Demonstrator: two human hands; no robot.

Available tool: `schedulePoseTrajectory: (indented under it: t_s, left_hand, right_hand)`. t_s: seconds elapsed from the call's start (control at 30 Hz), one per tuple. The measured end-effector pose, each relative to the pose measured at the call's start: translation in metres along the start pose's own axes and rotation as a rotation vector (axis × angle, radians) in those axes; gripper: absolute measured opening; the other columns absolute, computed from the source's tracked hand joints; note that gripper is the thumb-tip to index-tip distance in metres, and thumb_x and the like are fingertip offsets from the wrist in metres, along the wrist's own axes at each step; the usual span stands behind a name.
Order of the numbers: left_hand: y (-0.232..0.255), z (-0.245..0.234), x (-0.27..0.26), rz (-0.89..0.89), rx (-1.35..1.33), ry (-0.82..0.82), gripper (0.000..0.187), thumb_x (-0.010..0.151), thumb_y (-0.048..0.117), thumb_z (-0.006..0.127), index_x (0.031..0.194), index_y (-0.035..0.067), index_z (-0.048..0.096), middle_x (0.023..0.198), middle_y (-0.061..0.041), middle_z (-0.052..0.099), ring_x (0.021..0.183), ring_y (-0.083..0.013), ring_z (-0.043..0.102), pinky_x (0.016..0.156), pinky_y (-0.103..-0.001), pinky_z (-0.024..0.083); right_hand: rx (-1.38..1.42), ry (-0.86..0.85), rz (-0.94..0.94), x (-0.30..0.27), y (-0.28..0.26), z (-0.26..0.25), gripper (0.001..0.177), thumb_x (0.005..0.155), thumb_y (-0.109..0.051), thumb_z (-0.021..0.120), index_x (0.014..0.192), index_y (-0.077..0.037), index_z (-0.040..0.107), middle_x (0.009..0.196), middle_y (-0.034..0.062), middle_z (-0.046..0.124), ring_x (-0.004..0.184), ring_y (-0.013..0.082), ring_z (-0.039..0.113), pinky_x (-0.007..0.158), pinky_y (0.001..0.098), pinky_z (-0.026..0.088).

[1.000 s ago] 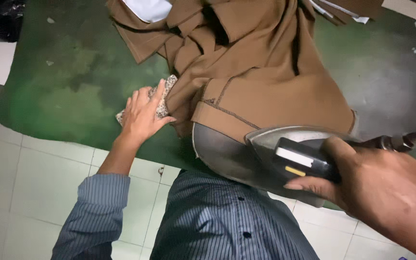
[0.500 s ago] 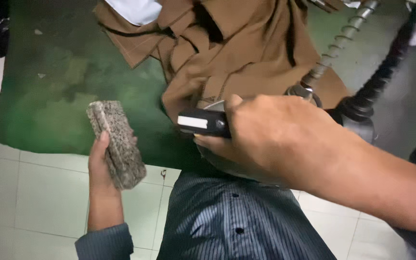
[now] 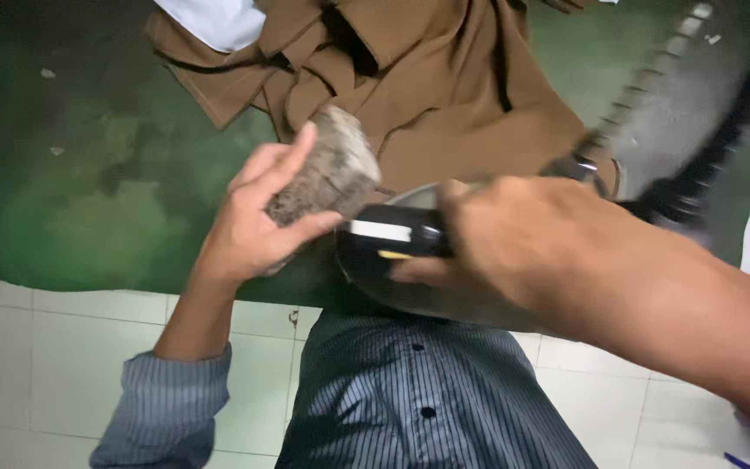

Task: The person irons brown fabric pieces on a padded workbench using an iron and a stone block. They smooth the fabric by hand, press the iron along the material, and then apply pressure with the stone block to flatten the seams and hems.

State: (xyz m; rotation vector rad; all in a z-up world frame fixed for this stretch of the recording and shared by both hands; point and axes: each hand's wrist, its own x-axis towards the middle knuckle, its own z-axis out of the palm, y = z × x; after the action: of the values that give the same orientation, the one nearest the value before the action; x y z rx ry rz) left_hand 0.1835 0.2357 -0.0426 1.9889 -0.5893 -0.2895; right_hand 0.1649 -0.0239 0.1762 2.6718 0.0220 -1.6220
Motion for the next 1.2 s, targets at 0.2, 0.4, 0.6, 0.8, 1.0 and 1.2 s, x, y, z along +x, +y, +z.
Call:
schedulePoseTrajectory:
  t_s: [0.2,0.4,0.6,0.8,1.0,1.2]
  left_hand:
    - [0.023,-0.005,0.01,0.176,0.404,-0.285,0.09,0.092,0.064,0.078,0.168,0.041,0.036,0.155,-0.025,0.05,0.144,-0.0438,0.048,0.101,-0.063,0.051]
    - [0.055,-0.002,0.03,0.581,0.576,-0.357,0.07,0.093,0.048,0.086,0.151,0.018,0.062,0.131,-0.026,0.058,0.114,-0.0436,0.059,0.093,-0.055,0.053]
    - [0.074,0.011,0.049,0.657,0.543,-0.441,0.075,0.09,0.048,0.09,0.153,0.021,0.058,0.13,-0.023,0.058,0.112,-0.041,0.058,0.093,-0.054,0.052]
    - [0.093,0.034,0.061,0.725,0.485,-0.483,0.087,0.083,0.041,0.099,0.155,0.022,0.054,0.124,-0.021,0.059,0.104,-0.0353,0.057,0.087,-0.048,0.05]
    - [0.111,0.058,0.068,0.741,0.496,-0.483,0.085,0.084,0.044,0.096,0.155,0.021,0.056,0.126,-0.02,0.059,0.105,-0.0362,0.056,0.087,-0.049,0.05]
    - [0.13,0.086,0.074,0.76,0.538,-0.471,0.085,0.079,0.044,0.098,0.15,0.019,0.059,0.12,-0.019,0.06,0.101,-0.0336,0.056,0.082,-0.046,0.05]
  right_hand:
    - [-0.214,0.214,0.102,0.011,0.076,0.075,0.082,0.088,-0.1,0.054,0.116,-0.024,0.053,0.073,-0.0002,0.078,0.064,0.0285,0.078,0.057,0.0461,0.061]
    - [-0.146,0.088,0.359,-0.003,0.118,0.112,0.09,0.07,-0.112,0.05,0.111,-0.032,0.057,0.084,0.0019,0.085,0.094,0.0292,0.081,0.079,0.0408,0.063]
    - [-0.231,0.324,0.354,-0.001,0.152,0.165,0.094,0.066,-0.115,0.043,0.104,-0.03,0.06,0.073,-0.0014,0.08,0.072,0.0243,0.081,0.057,0.0384,0.056]
    - [-0.124,0.279,0.451,-0.009,0.167,0.186,0.084,0.067,-0.109,0.048,0.104,-0.034,0.057,0.078,-0.0065,0.083,0.082,0.0243,0.083,0.074,0.0379,0.063]
    - [-0.141,0.417,0.466,-0.013,0.196,0.225,0.084,0.065,-0.108,0.048,0.106,-0.035,0.058,0.068,-0.0029,0.078,0.072,0.0203,0.081,0.066,0.0315,0.061]
    - [0.065,0.39,0.483,-0.022,0.213,0.244,0.078,0.067,-0.1,0.055,0.098,-0.028,0.058,0.063,-0.0021,0.078,0.067,0.0232,0.078,0.065,0.0344,0.055]
